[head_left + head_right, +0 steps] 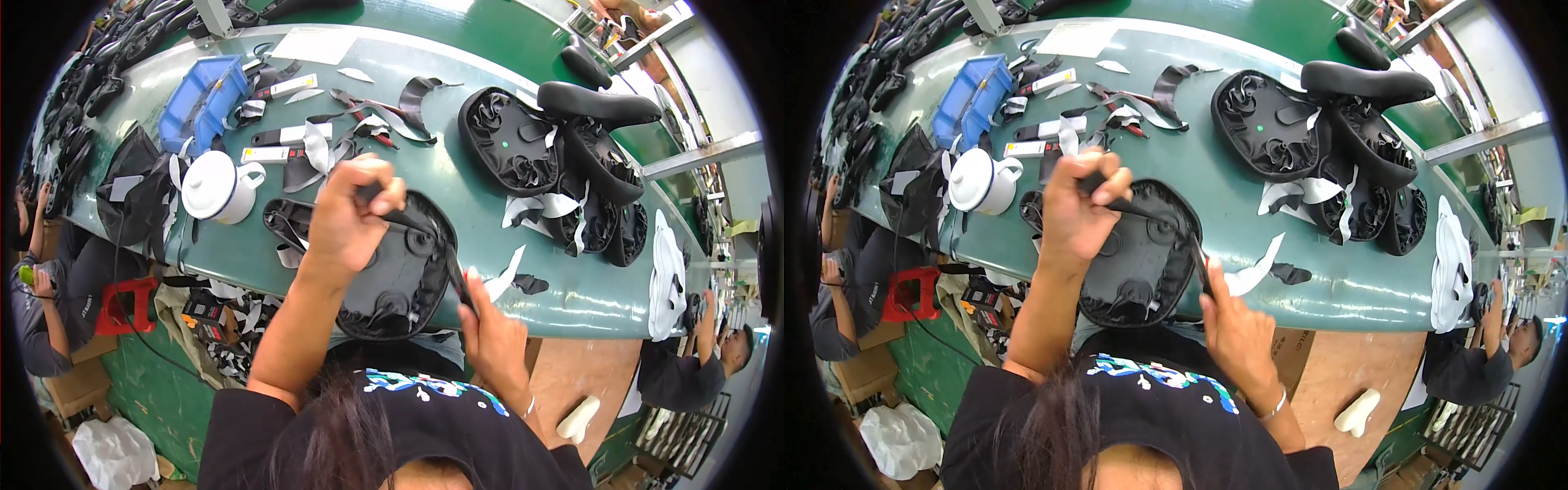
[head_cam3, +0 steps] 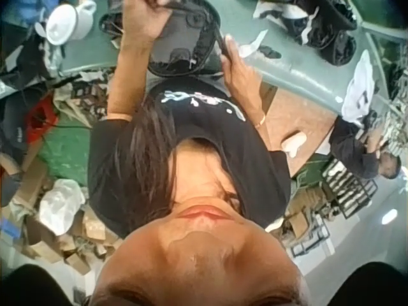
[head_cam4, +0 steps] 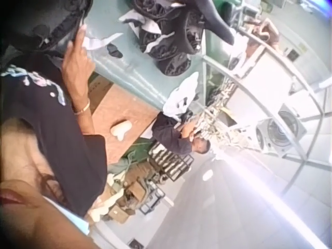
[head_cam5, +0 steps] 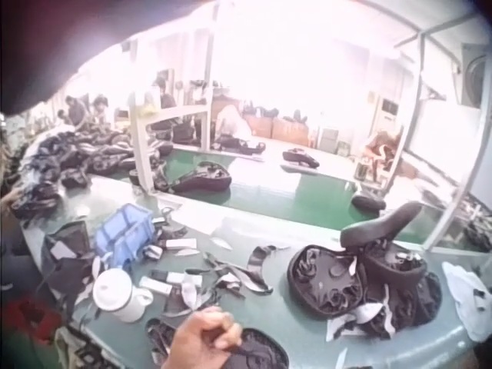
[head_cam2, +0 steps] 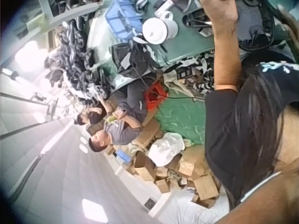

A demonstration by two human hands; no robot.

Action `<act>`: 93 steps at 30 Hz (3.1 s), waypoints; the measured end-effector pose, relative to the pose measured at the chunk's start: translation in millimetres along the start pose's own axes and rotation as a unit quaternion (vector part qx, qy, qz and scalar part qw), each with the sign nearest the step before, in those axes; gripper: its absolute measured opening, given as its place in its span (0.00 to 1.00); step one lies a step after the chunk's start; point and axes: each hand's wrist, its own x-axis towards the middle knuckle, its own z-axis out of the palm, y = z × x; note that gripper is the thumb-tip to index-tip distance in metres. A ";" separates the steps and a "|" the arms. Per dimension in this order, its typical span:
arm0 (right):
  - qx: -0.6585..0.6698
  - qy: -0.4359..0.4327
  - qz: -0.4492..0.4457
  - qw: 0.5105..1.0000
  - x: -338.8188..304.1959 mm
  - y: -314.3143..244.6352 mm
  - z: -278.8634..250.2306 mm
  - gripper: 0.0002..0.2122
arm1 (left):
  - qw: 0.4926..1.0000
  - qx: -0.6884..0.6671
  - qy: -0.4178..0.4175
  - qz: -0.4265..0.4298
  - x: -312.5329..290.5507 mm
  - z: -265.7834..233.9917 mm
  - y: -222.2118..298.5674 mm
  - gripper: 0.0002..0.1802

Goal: The worker trims excess material from the edges of bicycle seats using a utility knife.

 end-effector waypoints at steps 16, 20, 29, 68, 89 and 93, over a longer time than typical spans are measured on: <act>-0.217 -0.068 -0.125 0.966 75.4 19.5 -49.2 0.22 | 0.912 0.364 0.133 0.139 12.2 -20.6 23.2 0.23; -0.155 -0.172 -0.255 0.939 130.8 33.3 -67.9 0.20 | 0.946 0.306 0.104 0.019 -47.4 -12.8 14.5 0.27; -0.244 -0.157 -0.163 0.943 42.7 21.7 -63.6 0.22 | 0.945 -0.010 -0.174 0.278 -42.9 0.1 137.0 0.34; 0.386 0.300 0.046 0.871 133.0 39.2 -64.8 0.17 | 0.930 0.293 0.212 0.067 66.6 -36.3 51.3 0.21; 0.658 0.293 0.171 0.672 633.9 346.3 -8.2 0.17 | 0.671 0.725 -0.087 0.130 103.7 -45.0 -52.3 0.06; 0.620 0.333 0.184 0.686 619.5 285.4 9.1 0.20 | 0.653 0.742 -0.071 0.135 107.2 -47.1 -53.1 0.06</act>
